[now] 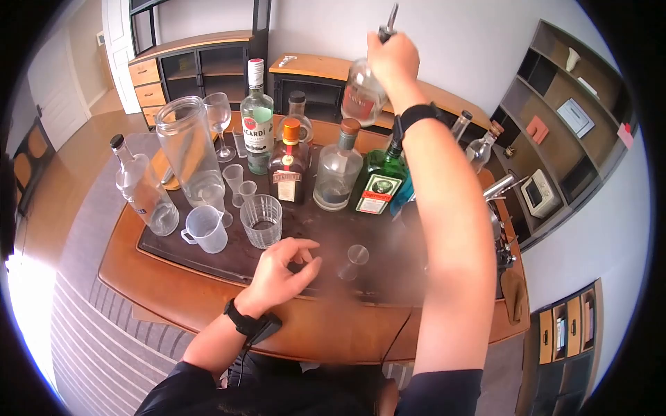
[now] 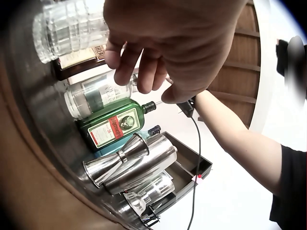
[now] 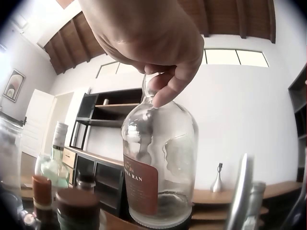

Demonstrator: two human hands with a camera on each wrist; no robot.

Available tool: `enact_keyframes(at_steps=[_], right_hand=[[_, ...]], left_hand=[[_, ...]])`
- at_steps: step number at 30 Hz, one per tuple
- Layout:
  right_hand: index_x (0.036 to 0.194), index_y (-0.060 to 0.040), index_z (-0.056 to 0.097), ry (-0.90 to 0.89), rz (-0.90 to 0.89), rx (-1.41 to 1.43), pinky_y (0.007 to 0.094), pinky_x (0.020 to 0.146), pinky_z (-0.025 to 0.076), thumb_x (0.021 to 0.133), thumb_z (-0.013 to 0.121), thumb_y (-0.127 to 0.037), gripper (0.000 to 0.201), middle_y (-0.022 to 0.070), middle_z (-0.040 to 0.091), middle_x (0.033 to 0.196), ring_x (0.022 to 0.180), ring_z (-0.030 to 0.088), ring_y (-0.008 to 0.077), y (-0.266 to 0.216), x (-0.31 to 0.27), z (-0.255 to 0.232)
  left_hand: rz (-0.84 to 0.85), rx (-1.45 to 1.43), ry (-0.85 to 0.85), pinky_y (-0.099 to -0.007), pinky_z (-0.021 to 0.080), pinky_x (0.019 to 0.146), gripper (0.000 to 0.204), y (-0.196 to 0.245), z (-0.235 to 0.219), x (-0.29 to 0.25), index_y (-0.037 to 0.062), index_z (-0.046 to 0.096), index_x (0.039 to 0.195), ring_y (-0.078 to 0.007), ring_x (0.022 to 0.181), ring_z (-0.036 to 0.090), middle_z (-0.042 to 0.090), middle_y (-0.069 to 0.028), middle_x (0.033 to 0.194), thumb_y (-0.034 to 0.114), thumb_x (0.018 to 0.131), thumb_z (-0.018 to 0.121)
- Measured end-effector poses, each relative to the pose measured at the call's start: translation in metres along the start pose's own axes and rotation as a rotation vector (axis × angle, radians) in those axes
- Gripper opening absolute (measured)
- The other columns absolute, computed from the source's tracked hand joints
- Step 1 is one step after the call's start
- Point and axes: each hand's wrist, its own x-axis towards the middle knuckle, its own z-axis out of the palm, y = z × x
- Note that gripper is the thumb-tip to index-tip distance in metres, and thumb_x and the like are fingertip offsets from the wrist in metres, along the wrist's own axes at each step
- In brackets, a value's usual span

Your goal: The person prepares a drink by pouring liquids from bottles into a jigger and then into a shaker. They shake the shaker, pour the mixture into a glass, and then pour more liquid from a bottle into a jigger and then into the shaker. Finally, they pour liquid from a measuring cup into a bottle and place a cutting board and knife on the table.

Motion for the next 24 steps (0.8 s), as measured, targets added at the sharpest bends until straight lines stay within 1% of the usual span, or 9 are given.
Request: enact_keyframes(at_steps=[1, 2, 5, 8, 11, 14, 18, 21, 24], right_hand=[[0.094, 0.0051, 0.071, -0.013, 0.086, -0.002, 0.0489, 0.089, 0.054, 0.088, 0.067, -0.048, 0.053, 0.0271, 0.072, 0.096, 0.098, 0.069, 0.0436, 0.006, -0.004, 0.017], [0.091, -0.0008, 0.074, -0.050, 0.109, -0.063, 0.0406, 0.071, 0.057, 0.092, 0.061, -0.050, 0.051, 0.0181, 0.074, 0.083, 0.069, 0.074, 0.0305, 0.021, -0.003, 0.037], [0.092, 0.0053, 0.073, -0.171, 0.254, -0.027, 0.0471, 0.085, 0.056, 0.090, 0.068, -0.044, 0.049, 0.0249, 0.074, 0.093, 0.092, 0.072, 0.0399, 0.034, -0.015, 0.064], [0.091, 0.0044, 0.074, -0.313, 0.369, -0.063, 0.0441, 0.082, 0.058, 0.091, 0.067, -0.042, 0.047, 0.0209, 0.074, 0.084, 0.083, 0.074, 0.0352, 0.033, -0.025, 0.074], [0.086, 0.0027, 0.074, -0.408, 0.446, -0.004, 0.0408, 0.078, 0.058, 0.091, 0.067, -0.041, 0.045, 0.0164, 0.074, 0.077, 0.076, 0.075, 0.0307, 0.053, -0.027, 0.100], [0.082, 0.0020, 0.071, -0.439, 0.441, -0.021, 0.0311, 0.055, 0.053, 0.093, 0.071, -0.035, 0.038, 0.0131, 0.073, 0.078, 0.055, 0.063, 0.0186, 0.063, -0.035, 0.112], [0.067, -0.0013, 0.070, -0.462, 0.409, -0.054, 0.0319, 0.058, 0.052, 0.090, 0.073, -0.034, 0.040, 0.0095, 0.072, 0.069, 0.061, 0.065, 0.0177, 0.062, -0.044, 0.114], [0.079, 0.0002, 0.076, -0.584, 0.374, -0.084, 0.0361, 0.074, 0.056, 0.086, 0.068, -0.030, 0.032, 0.0120, 0.075, 0.075, 0.073, 0.074, 0.0234, 0.051, -0.047, 0.100], [0.085, 0.0007, 0.076, -0.604, 0.419, -0.072, 0.0353, 0.074, 0.056, 0.085, 0.071, -0.028, 0.029, 0.0132, 0.076, 0.080, 0.074, 0.074, 0.0220, 0.056, -0.045, 0.102]], left_hand=[[0.020, 0.003, 0.008, -0.0340, 0.051, 0.067, 0.027, -0.001, 0.000, 0.000, 0.0035, 0.070, 0.108, -0.0210, 0.070, 0.061, 0.065, -0.0047, 0.077, 0.010, 0.083, 0.078], [0.019, 0.004, 0.009, -0.0340, 0.051, 0.067, 0.027, 0.001, -0.001, 0.001, 0.0038, 0.070, 0.108, -0.0211, 0.070, 0.061, 0.065, -0.0045, 0.077, 0.010, 0.082, 0.078], [0.016, 0.002, 0.012, -0.0342, 0.051, 0.067, 0.028, 0.003, -0.003, 0.001, 0.0048, 0.070, 0.108, -0.0214, 0.070, 0.061, 0.065, -0.0039, 0.077, 0.010, 0.081, 0.078], [0.031, 0.015, 0.020, -0.0346, 0.050, 0.066, 0.028, 0.004, -0.005, 0.001, 0.0057, 0.071, 0.107, -0.0219, 0.069, 0.060, 0.065, -0.0034, 0.076, 0.009, 0.081, 0.079], [0.035, 0.009, 0.019, -0.0350, 0.050, 0.065, 0.027, 0.006, -0.005, 0.001, 0.0062, 0.071, 0.106, -0.0225, 0.068, 0.060, 0.064, -0.0032, 0.076, 0.010, 0.080, 0.079], [0.042, 0.004, 0.021, -0.0353, 0.050, 0.064, 0.027, 0.005, -0.004, 0.000, 0.0064, 0.071, 0.106, -0.0227, 0.068, 0.060, 0.063, -0.0033, 0.075, 0.010, 0.080, 0.079], [0.051, -0.004, 0.002, -0.0356, 0.049, 0.062, 0.026, 0.003, -0.003, 0.000, 0.0061, 0.071, 0.105, -0.0229, 0.067, 0.060, 0.063, -0.0040, 0.075, 0.009, 0.081, 0.078], [0.025, -0.024, -0.035, -0.0386, 0.047, 0.066, 0.025, 0.002, -0.002, -0.002, 0.0072, 0.068, 0.105, -0.0260, 0.067, 0.060, 0.063, -0.0048, 0.077, 0.014, 0.083, 0.077], [0.001, -0.027, -0.032, -0.0387, 0.047, 0.064, 0.024, 0.002, -0.001, -0.001, 0.0068, 0.068, 0.105, -0.0261, 0.068, 0.060, 0.063, -0.0052, 0.077, 0.014, 0.083, 0.077]])
